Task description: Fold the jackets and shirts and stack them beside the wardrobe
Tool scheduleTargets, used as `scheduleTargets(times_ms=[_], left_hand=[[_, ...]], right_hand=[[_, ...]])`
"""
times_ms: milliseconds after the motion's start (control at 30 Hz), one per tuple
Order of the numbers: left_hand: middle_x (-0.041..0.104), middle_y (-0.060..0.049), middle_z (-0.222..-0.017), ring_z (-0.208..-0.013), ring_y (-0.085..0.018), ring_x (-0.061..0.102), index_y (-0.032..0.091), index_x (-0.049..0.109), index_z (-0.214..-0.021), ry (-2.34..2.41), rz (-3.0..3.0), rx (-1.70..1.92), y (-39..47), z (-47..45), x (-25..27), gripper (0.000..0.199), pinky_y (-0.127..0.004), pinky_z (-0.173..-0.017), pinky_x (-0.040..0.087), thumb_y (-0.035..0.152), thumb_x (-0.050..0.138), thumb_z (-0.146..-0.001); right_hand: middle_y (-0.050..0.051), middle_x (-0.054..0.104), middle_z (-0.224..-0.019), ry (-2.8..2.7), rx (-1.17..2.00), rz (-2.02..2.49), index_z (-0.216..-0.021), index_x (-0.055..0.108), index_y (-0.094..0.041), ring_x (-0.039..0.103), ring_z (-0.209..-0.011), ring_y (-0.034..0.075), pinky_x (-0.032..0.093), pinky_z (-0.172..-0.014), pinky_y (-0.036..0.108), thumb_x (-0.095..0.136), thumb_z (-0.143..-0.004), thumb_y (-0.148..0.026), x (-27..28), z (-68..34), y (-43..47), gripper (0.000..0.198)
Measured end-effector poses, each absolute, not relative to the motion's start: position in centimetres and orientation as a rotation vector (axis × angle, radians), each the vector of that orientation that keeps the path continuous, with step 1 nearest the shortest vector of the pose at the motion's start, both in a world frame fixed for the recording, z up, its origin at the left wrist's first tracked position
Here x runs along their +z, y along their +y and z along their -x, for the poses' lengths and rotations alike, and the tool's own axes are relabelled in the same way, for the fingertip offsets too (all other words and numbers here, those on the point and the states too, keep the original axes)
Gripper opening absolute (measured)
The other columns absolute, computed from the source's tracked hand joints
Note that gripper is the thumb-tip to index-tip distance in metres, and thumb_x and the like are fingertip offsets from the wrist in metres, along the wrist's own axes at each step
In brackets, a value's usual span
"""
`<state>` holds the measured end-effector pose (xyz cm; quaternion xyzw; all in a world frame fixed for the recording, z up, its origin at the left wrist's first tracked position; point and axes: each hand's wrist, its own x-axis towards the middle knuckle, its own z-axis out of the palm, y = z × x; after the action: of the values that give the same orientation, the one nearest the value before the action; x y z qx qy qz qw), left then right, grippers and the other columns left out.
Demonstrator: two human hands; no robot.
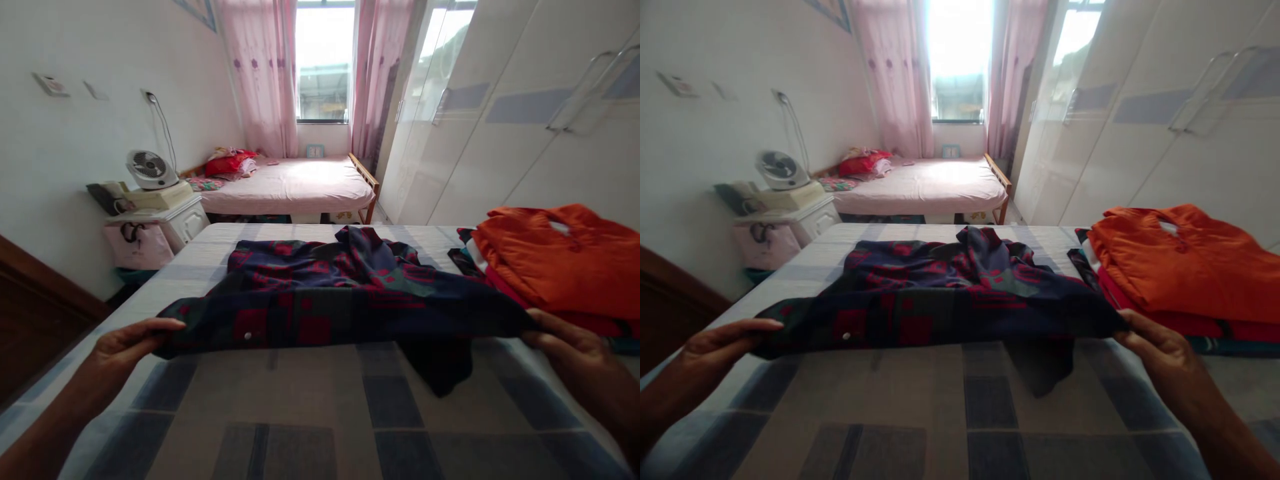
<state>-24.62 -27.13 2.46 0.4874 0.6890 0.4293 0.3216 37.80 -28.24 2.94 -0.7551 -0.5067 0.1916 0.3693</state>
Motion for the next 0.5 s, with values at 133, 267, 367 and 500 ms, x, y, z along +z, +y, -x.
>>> scheduleTargets(times_ms=[133,267,367,500], left_hand=[[0.073,-0.003,-0.091,-0.111,-0.036,0.056,0.030,0.077,-0.074,1.818,-1.346,0.797,-28.5,24.3,1.7,0.035,-0.044,-0.109,0.029,0.055,0.075,-0.051],[0.068,0.003,-0.115,-0.116,-0.030,0.055,0.038,0.064,-0.115,1.718,-1.222,0.864,-28.4,22.9,1.6,0.062,-0.037,-0.102,0.041,0.047,0.077,-0.055],[0.069,0.002,-0.113,-0.111,-0.028,0.059,0.038,0.045,-0.134,1.638,-1.123,0.942,-28.1,22.5,1.8,0.085,-0.033,-0.095,0.048,0.044,0.078,-0.056],[0.069,0.002,-0.112,-0.107,-0.028,0.061,0.035,0.043,-0.136,1.611,-1.115,0.965,-28.2,22.5,1.9,0.085,-0.032,-0.092,0.050,0.042,0.077,-0.059]], right_hand=[[0.003,0.072,-0.098,-1.353,0.717,1.968,-0.070,0.068,-0.038,0.058,-0.108,0.037,0.046,-0.094,0.043,0.067,-0.049,-0.048,0.2,-39.4,-30.5,0.024],[0.002,0.070,-0.105,-1.487,0.660,2.032,-0.090,0.069,-0.039,0.059,-0.108,0.034,0.046,-0.093,0.043,0.055,-0.064,-0.061,1.3,-38.0,-30.0,0.037],[0.007,0.070,-0.106,-1.542,0.457,2.120,-0.103,0.067,-0.031,0.061,-0.103,0.034,0.045,-0.091,0.043,0.046,-0.070,-0.064,3.0,-35.8,-28.1,0.051],[0.008,0.069,-0.108,-1.724,0.447,2.063,-0.108,0.065,-0.024,0.061,-0.103,0.031,0.045,-0.090,0.039,0.052,-0.070,-0.061,3.4,-32.6,-25.0,0.055]])
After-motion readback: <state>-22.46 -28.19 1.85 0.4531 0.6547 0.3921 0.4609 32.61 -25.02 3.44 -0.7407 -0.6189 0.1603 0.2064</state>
